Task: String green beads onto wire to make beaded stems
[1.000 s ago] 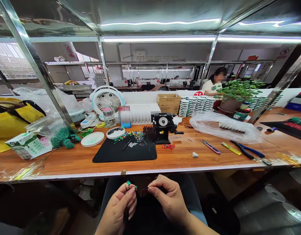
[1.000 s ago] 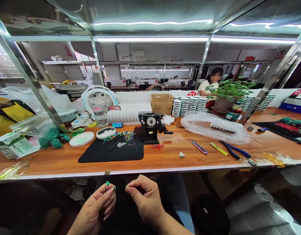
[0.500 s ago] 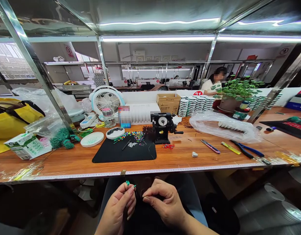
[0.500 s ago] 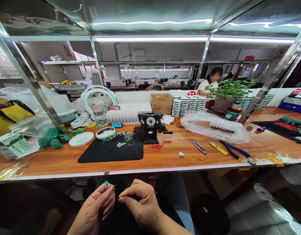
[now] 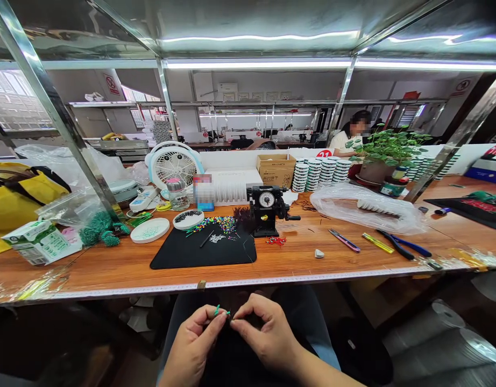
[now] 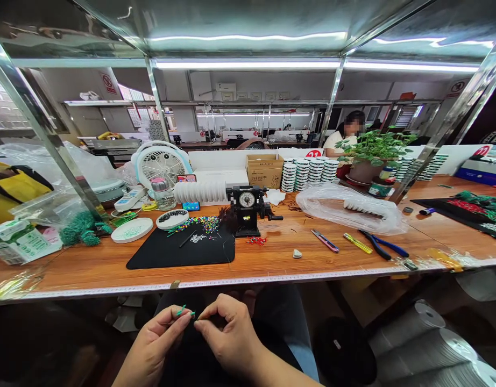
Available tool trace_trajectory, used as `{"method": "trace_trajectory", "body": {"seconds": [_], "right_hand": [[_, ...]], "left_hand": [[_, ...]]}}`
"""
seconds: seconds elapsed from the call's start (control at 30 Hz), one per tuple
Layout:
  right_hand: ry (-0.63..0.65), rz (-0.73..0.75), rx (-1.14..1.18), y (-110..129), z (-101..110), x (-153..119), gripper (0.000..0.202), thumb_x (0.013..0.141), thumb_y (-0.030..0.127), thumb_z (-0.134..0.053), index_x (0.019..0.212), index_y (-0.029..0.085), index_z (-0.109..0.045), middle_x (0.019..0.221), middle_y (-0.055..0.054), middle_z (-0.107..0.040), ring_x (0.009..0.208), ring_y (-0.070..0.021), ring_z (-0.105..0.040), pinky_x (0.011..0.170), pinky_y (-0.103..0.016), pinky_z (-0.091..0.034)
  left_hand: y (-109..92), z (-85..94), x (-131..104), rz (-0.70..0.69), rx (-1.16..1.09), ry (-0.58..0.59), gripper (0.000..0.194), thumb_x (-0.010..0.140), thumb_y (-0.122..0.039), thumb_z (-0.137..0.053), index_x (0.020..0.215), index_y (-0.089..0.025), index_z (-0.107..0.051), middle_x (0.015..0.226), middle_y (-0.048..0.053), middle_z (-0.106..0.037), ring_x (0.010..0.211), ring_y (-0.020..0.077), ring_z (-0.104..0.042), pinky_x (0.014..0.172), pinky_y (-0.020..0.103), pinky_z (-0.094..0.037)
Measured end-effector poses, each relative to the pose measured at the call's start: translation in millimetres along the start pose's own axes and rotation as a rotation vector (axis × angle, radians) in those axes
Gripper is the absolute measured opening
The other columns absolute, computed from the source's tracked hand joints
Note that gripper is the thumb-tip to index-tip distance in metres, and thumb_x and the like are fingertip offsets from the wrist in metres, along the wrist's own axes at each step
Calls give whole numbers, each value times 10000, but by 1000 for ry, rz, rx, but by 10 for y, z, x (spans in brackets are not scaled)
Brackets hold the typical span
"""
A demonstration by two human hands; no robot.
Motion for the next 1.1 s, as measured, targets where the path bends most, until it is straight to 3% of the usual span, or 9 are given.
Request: {"method": "trace_trajectory", "body": {"seconds": [0.1,0.23,0.37,0.5,0.57,0.67,0.8,0.9,1.1], "right_hand": [[108,-88,128,-72,-78,25,258,670,331,-753,887,194,-728,721,-18,-646,637,-129,-529,579,-232,-396],[90,-85,25,-80,-91,29,166,762,333,-665,792,197,-756,685,-28,-663,661,-139,-557,621,-240,-399],[198,-14,-80,-10,-125,-22,109,696,186,-658,597,148,-679,562,11,-584,551,-101,-493,541,-220,-345],[295,67,43,72,-76,-43,142,660,170,-667,537,145,-600,540,35,-520,529,-85,-450,531,-217,-318],[242,-4,124,46,-13,0,167,681,213,-667,546,143,-597,536,30,-521,530,-89,-442,530,-220,-318],[102,-117,234,3,59,94,217,736,300,-659,601,131,-631,553,10,-553,548,-98,-454,556,-232,-345],[127,-151,363,59,-6,164,231,712,341,-700,662,117,-676,592,-10,-596,571,-105,-490,588,-241,-375],[175,-180,411,89,-69,154,268,677,372,-727,635,115,-663,584,-9,-599,552,-98,-486,572,-236,-367],[92,-229,369,-13,-66,128,279,665,378,-728,617,116,-644,560,6,-573,534,-87,-455,549,-224,-346]], "left_hand": [[-33,-44,-4,-12,82,68,244,776,-392,-644,732,-156,-599,741,5,-562,730,129,-486,679,219,-400],[45,-75,-14,47,45,66,331,741,-458,-657,695,-176,-490,578,-64,-399,509,67,-299,467,178,-270],[67,53,15,-30,32,-80,320,749,-452,-655,722,-185,-482,592,-64,-403,524,66,-321,482,167,-292],[-73,284,41,-185,-34,-295,261,806,-414,-606,759,-208,-453,576,-72,-388,506,68,-338,462,161,-300],[-123,249,53,-166,52,-197,248,837,-413,-562,759,-201,-460,552,-63,-413,494,73,-358,459,167,-317],[-66,17,26,-21,148,140,269,852,-439,-522,766,-192,-458,577,-28,-502,478,82,-399,424,180,-323],[74,-204,-37,98,22,393,290,839,-445,-539,746,-210,-396,526,-64,-431,390,57,-327,362,173,-257],[134,-219,-26,121,-22,414,292,801,-439,-598,790,-209,-419,542,-87,-355,365,29,-229,335,169,-173],[113,-167,-21,123,-126,334,270,798,-405,-608,784,-208,-423,559,-87,-302,399,31,-201,353,162,-154]]}}
Point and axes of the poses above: each hand's wrist, its own x-axis towards the middle knuckle, its own z-axis out of the back of the hand, y = z × x, the point moved 5 cm from there along x, towards the middle knuckle
